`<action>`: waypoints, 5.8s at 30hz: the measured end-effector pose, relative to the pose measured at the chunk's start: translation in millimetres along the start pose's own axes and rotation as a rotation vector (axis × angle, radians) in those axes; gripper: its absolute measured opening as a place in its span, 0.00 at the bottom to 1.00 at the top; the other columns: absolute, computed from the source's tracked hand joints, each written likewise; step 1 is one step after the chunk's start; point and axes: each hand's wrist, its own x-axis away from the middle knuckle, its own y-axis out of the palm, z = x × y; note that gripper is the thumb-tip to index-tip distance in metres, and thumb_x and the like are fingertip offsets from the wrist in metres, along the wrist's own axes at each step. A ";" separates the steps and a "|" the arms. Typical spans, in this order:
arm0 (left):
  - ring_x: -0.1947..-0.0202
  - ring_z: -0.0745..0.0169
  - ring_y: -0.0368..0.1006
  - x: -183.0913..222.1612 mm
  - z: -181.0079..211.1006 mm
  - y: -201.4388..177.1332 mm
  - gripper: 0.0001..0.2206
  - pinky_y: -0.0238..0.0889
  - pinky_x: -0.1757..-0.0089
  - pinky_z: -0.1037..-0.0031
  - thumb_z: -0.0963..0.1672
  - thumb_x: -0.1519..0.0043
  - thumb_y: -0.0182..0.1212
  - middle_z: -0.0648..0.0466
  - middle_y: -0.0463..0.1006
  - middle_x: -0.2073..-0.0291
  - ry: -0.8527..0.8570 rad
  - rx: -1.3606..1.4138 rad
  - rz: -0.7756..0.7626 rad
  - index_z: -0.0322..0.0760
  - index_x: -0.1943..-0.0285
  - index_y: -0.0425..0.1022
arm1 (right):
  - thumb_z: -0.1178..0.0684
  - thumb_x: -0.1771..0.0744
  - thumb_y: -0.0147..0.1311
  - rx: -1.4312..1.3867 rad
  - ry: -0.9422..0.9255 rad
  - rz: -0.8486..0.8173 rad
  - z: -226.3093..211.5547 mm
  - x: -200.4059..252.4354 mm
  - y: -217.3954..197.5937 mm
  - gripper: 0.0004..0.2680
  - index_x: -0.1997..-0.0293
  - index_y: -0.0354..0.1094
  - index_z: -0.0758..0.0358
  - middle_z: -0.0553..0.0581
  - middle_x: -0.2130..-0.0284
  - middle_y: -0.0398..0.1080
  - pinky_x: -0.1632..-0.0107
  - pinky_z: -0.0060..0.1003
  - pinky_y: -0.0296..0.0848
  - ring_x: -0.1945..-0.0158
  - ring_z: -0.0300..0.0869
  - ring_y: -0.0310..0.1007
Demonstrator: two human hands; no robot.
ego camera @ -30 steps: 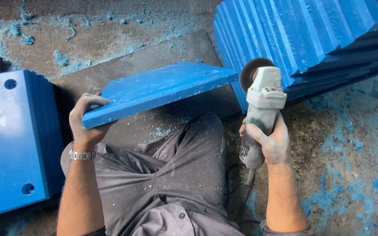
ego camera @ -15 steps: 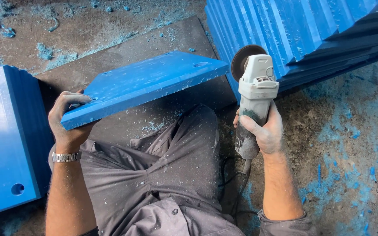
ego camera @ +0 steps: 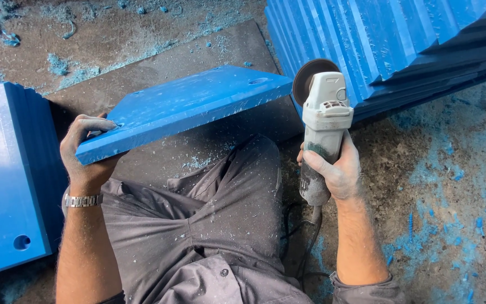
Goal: Smoothing the edges of blue plastic panels using a handheld angle grinder while sitting on a workshop floor.
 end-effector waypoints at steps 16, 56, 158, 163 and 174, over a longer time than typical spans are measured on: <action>0.51 0.61 0.79 5.0 1.3 1.8 0.19 0.73 0.39 0.65 0.43 0.44 0.83 0.51 0.80 0.56 0.013 -0.037 0.014 0.37 0.52 0.75 | 0.53 0.40 0.67 0.244 0.050 -0.011 -11.0 13.8 24.9 0.27 0.36 0.60 0.67 0.59 0.50 0.72 0.43 0.41 0.74 0.48 0.42 0.74; 0.59 0.63 0.74 -18.1 16.5 5.5 0.24 0.68 0.55 0.73 0.42 0.53 0.86 0.55 0.75 0.60 -0.050 0.078 0.077 0.37 0.54 0.74 | 0.53 0.38 0.65 0.154 0.088 -0.143 -26.4 28.0 109.6 0.26 0.36 0.58 0.69 0.61 0.54 0.72 0.49 0.42 0.77 0.53 0.44 0.75; 0.49 0.58 0.78 21.7 1.1 25.5 0.10 0.66 0.44 0.67 0.42 0.46 0.72 0.56 0.82 0.52 -0.018 0.286 0.024 0.41 0.61 0.73 | 0.55 0.36 0.59 -0.116 0.393 -0.226 -53.9 94.1 140.2 0.19 0.42 0.60 0.74 0.62 0.61 0.73 0.58 0.42 0.79 0.62 0.45 0.77; 0.50 0.58 0.79 27.3 -8.3 9.4 0.09 0.70 0.47 0.68 0.42 0.44 0.68 0.52 0.81 0.52 -0.041 0.338 0.014 0.39 0.61 0.72 | 0.54 0.33 0.52 -0.188 0.325 0.047 -38.1 73.6 69.7 0.17 0.40 0.59 0.75 0.65 0.59 0.72 0.58 0.46 0.79 0.60 0.49 0.77; 0.52 0.58 0.78 47.2 -20.2 -2.5 0.07 0.71 0.51 0.70 0.40 0.43 0.68 0.50 0.81 0.52 -0.106 0.222 -0.041 0.37 0.63 0.73 | 0.55 0.37 0.58 -0.106 0.247 -0.069 -19.9 99.7 98.2 0.21 0.40 0.59 0.72 0.65 0.61 0.73 0.57 0.45 0.79 0.61 0.48 0.77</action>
